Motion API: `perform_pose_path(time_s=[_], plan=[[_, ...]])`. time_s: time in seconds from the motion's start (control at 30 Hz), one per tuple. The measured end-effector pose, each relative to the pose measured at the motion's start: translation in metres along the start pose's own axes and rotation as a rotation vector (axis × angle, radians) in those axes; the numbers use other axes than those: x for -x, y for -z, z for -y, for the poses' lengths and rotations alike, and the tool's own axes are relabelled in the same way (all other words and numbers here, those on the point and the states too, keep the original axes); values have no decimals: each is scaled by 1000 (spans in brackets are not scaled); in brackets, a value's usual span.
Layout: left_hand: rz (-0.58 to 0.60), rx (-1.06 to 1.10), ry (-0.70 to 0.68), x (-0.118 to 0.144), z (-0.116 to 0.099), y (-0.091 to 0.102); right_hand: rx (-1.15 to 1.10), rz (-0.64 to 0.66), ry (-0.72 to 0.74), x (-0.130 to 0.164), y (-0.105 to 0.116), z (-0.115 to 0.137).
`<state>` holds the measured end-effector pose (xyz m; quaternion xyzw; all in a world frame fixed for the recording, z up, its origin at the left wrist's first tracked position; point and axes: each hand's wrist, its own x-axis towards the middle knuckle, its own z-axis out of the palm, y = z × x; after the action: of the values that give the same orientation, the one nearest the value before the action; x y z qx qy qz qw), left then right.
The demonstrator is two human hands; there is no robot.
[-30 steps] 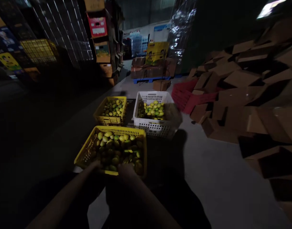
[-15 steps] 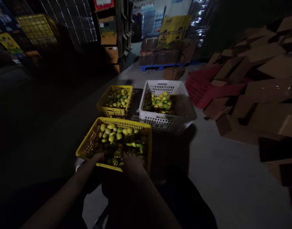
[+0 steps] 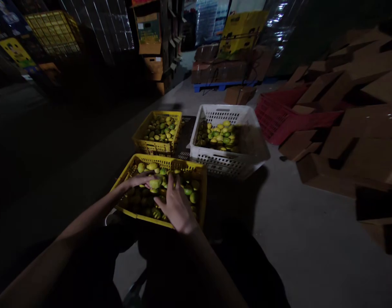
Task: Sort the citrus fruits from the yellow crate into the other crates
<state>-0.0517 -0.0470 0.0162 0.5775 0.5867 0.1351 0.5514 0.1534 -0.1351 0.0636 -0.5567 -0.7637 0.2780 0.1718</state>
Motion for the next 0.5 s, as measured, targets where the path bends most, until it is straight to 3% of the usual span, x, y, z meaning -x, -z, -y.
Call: perform_pose_path(time_s=[0.1,0.2,0.27,0.37,0.5], plan=[[197,268,-107,23,-43,6,-408,-295,-43,-13,-3,2],[246,336,-153,36,-53,9,-784,-286,-108,-17,0,7],[146,293,-124,32,-38,8,-948,-242,-129,-14,4,10],[23,86,20,19,2,2,-1046,-255,-163,-8,11,14],[9,-106,130,21,41,-5,-1118,-328,-195,-5,22,9]])
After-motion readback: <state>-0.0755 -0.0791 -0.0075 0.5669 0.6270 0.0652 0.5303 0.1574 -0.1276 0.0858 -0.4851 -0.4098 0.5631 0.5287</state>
